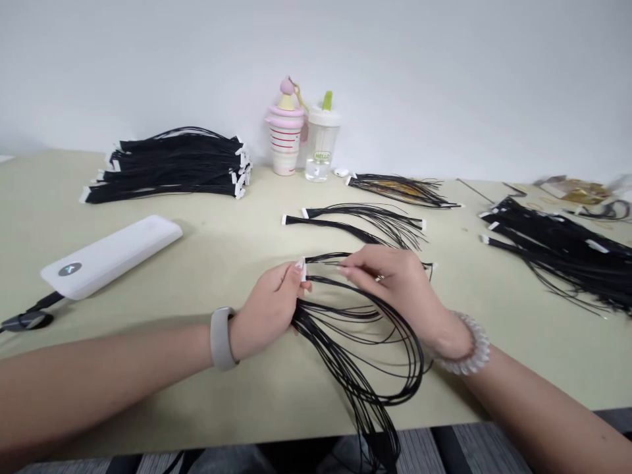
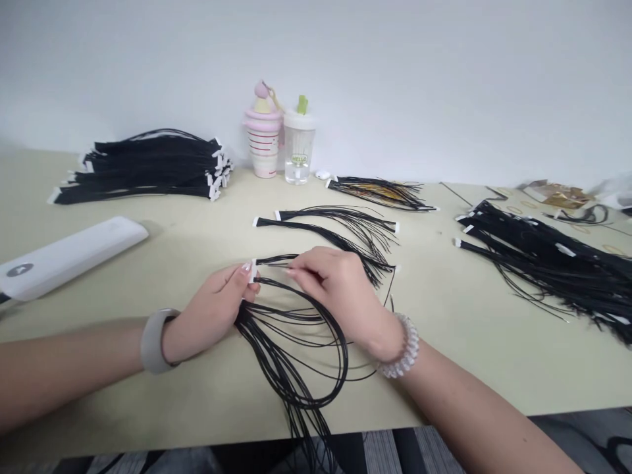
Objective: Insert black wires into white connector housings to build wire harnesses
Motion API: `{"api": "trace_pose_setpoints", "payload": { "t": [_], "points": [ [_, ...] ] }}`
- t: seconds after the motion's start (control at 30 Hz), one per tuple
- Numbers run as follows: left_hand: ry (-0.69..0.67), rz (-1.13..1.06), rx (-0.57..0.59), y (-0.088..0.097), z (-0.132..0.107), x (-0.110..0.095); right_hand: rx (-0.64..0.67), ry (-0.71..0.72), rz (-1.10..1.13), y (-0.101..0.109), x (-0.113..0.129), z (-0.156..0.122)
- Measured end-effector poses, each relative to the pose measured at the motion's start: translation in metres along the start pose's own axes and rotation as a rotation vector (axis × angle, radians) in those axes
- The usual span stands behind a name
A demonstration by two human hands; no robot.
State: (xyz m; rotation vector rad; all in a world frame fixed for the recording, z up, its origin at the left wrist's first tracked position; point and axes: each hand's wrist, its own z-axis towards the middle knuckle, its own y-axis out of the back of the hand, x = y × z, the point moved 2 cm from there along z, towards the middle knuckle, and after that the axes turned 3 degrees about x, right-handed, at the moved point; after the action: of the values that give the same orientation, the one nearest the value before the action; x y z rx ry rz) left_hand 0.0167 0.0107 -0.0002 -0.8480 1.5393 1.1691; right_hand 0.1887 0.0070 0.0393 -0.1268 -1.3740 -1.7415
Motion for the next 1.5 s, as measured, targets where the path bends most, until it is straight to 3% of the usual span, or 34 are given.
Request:
{"api": "trace_pose_setpoints", "payload": {
  "t": [0.1, 0.3, 1.0, 1.13, 1.27, 1.33, 1.43, 1.5],
  "points": [
    [-0.023, 0.002, 0.023, 0.0, 0.0, 0.0, 0.053, 0.067, -0.095, -0.004, 0.003, -0.003],
    [-0.035, 0.004, 0.062, -0.001, -0.001, 0.0, -0.038, 0.086, -0.127, -0.008, 0.003, -0.002],
    [-0.171, 0.154, 0.133, -0.003, -0.002, -0.002, -0.127, 0.275, -0.438, -0.016, 0.002, -0.006],
    [-0.139, 0.15, 0.059, -0.002, -0.001, -0.002, -0.126, 0.283, -0.517, -0.012, -0.001, -0.002],
    [-0.038, 0.063, -0.101, 0.001, 0.002, 0.0, -0.177, 0.217, -0.523, 0.011, 0.004, -0.001],
    [0.017, -0.013, -0.145, 0.002, 0.003, 0.003, -0.086, 0.145, -0.486, 0.024, 0.007, -0.002],
    [0.059, -0.106, -0.165, 0.002, 0.006, 0.005, 0.196, -0.019, -0.422, 0.031, 0.005, -0.006],
    [0.053, -0.121, -0.162, 0.002, 0.006, 0.004, 0.404, -0.102, -0.346, 0.025, 0.002, -0.009]
  ]
}}
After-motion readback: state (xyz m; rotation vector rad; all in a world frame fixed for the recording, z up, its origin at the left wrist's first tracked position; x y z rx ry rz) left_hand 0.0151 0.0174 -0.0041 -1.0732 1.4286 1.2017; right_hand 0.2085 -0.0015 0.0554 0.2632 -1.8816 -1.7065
